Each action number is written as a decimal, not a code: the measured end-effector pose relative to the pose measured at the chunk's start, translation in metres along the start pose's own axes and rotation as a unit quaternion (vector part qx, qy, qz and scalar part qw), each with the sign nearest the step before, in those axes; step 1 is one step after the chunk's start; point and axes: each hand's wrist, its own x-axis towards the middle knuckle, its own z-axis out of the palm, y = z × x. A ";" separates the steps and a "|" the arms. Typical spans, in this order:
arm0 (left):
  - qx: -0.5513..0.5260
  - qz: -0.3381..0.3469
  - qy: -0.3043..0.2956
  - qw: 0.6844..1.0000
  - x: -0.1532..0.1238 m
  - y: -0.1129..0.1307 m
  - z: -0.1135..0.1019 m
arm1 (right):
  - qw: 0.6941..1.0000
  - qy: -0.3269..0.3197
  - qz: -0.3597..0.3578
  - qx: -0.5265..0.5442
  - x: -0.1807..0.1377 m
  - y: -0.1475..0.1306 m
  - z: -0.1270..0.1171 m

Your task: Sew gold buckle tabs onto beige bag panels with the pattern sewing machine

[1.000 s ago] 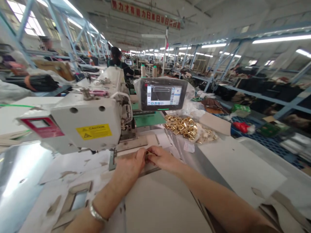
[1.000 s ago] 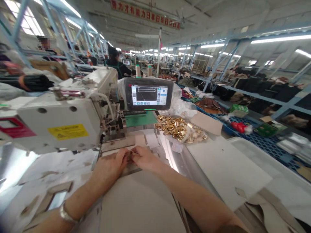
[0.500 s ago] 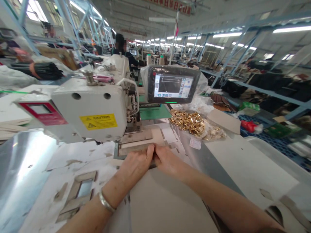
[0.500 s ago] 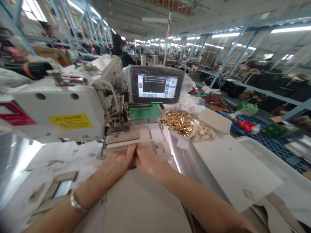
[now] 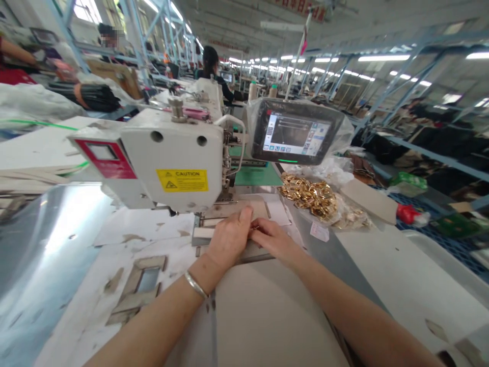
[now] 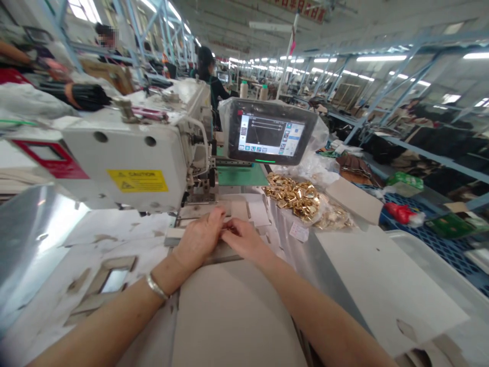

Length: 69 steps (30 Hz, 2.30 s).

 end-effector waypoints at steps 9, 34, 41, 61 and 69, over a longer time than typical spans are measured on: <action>0.025 0.039 0.025 0.999 -0.039 -0.019 0.023 | 0.999 0.012 0.037 -0.034 0.034 0.013 -0.022; 0.045 -0.058 -0.001 0.997 -0.036 -0.021 0.023 | 0.972 0.020 0.092 -0.217 0.061 -0.005 -0.021; 0.030 -0.038 0.018 0.999 -0.032 -0.027 0.019 | 0.934 -0.013 0.140 -0.328 0.061 -0.024 -0.020; 0.025 -0.020 0.038 0.999 -0.034 -0.027 0.020 | 0.910 -0.031 0.155 -0.384 0.064 -0.032 -0.020; 0.018 -0.020 0.038 0.999 -0.035 -0.026 0.020 | 0.980 -0.003 0.174 -0.097 0.056 -0.039 -0.028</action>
